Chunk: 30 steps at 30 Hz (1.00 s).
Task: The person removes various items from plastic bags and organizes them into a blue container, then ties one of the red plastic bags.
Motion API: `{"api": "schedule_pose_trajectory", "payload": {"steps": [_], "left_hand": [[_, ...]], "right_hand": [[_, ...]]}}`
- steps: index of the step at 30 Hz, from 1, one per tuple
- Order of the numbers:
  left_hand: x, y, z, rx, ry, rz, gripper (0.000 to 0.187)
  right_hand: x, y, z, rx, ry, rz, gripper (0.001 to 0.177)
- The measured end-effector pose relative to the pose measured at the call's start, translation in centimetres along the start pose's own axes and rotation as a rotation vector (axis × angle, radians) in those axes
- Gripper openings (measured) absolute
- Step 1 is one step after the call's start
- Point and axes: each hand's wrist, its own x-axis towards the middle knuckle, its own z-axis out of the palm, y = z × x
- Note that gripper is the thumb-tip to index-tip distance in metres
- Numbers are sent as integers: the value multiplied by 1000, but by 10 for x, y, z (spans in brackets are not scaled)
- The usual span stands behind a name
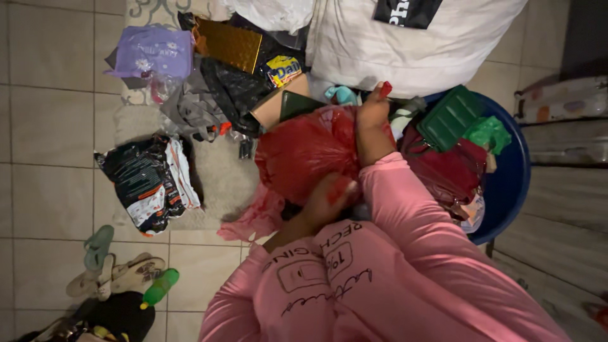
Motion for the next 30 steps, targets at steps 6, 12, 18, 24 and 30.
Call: {"api": "schedule_pose_trajectory", "payload": {"steps": [6, 12, 18, 24, 30], "left_hand": [[43, -3, -28, 66, 381, -502, 35], [88, -3, -20, -371, 360, -121, 36], [94, 16, 3, 994, 343, 677, 44], [79, 52, -9, 631, 47, 68, 43], [44, 25, -6, 684, 124, 405, 51]], "right_hand": [[-25, -71, -60, 586, -498, 160, 59], [-78, -135, -156, 77, -1153, 17, 37], [-88, -87, -172, -262, -1290, -854, 51], [-82, -45, -162, 68, -1109, -408, 20], [-97, -74, -153, 367, -961, -119, 17]]}}
